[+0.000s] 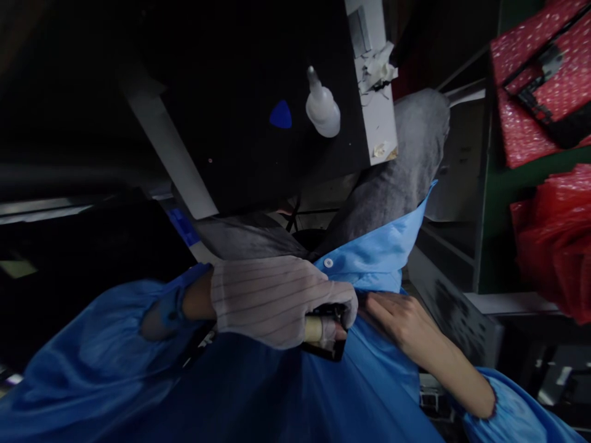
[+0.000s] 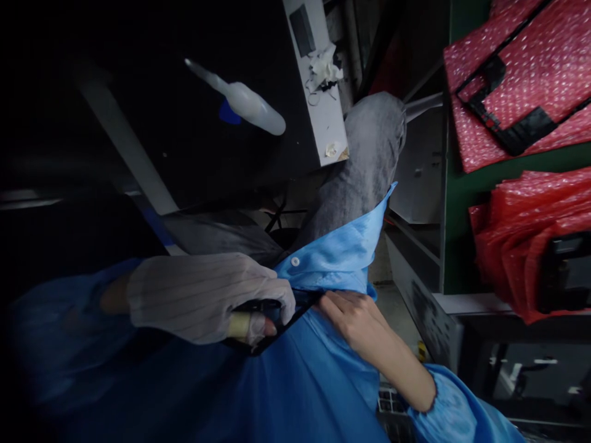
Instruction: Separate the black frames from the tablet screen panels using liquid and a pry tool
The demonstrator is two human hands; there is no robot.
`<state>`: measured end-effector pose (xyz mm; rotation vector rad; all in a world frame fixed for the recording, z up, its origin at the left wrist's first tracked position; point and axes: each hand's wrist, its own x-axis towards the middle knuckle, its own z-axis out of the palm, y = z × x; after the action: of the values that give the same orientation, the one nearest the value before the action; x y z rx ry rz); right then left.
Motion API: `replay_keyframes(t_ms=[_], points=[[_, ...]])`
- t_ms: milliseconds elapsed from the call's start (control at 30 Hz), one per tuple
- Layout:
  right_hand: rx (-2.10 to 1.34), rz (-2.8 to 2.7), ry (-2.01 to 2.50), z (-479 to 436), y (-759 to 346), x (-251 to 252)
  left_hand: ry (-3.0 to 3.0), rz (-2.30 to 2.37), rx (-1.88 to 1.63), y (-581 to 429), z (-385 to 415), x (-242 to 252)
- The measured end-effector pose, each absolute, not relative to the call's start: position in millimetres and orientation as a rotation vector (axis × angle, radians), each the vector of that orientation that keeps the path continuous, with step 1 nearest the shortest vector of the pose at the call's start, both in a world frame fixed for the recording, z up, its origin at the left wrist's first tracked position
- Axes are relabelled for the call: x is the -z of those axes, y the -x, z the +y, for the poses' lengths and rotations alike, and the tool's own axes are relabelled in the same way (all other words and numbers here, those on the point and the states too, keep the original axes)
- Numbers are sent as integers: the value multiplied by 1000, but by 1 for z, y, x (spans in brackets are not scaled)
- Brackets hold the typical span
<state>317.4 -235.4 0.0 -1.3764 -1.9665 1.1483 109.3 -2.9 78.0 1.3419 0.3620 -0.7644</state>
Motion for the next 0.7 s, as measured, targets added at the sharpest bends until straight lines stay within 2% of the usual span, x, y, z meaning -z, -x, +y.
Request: replay_keyframes(t_ms=[300, 700], points=[[-1270, -1976, 1393, -239, -319, 5, -1354, 360, 742, -111, -1, -77], [-1166, -1929, 1410, -231, -316, 4, -1278, 415, 751, -111, 6, -77]])
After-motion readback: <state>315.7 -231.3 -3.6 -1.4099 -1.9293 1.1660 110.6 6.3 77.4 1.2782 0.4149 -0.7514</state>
